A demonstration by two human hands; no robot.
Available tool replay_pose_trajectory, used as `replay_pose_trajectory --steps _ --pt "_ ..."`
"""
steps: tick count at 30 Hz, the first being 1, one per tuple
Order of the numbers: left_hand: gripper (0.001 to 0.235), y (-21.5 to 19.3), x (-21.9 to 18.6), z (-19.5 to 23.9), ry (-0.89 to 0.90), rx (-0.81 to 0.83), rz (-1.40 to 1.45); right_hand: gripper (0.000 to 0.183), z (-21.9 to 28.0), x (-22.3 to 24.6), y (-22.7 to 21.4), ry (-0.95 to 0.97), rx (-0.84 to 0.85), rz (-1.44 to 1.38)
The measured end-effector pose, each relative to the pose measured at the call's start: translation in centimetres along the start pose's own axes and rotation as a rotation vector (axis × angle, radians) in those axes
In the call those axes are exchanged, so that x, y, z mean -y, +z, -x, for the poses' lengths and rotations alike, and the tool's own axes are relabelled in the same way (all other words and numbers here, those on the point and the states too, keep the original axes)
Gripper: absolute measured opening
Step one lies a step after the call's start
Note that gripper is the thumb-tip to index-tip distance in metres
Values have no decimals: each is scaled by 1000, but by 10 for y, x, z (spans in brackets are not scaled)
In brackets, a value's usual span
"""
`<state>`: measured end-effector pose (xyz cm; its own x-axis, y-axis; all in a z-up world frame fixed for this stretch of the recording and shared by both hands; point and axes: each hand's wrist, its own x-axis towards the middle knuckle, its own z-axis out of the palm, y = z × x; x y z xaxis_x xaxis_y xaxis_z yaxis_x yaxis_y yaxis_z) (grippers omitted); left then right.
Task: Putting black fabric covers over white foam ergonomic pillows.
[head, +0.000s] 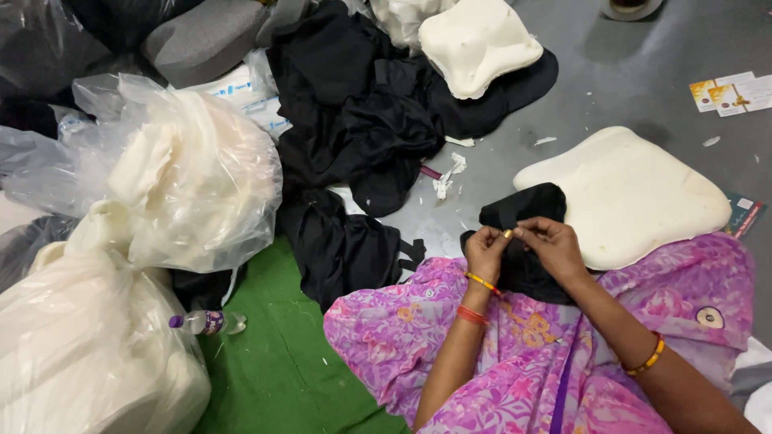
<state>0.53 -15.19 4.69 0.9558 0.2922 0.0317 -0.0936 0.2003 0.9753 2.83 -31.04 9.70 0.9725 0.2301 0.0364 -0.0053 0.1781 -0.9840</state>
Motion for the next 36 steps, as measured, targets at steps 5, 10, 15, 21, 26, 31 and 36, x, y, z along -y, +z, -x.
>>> replay_pose_trajectory --steps 5,10,15,21,26,31,36 --pt "22 4 -41 14 95 7 -140 24 14 16 7 -62 24 149" --pt "22 12 -132 35 475 -6 -825 15 19 65 -1 -298 -31 628" --pt "20 -37 -154 21 424 -159 -926 11 7 76 -55 -436 -193 939" --pt "19 -17 -113 0 321 -113 -515 30 0 89 -14 -226 -72 585" --pt "13 -20 -116 -12 221 75 -27 38 -7 72 -12 -195 -41 709" --pt "9 -49 -111 7 -2 51 500 20 -10 50 -36 -161 -49 692" --pt "13 -53 -89 16 -94 113 387 23 12 86 -24 -3 -138 729"
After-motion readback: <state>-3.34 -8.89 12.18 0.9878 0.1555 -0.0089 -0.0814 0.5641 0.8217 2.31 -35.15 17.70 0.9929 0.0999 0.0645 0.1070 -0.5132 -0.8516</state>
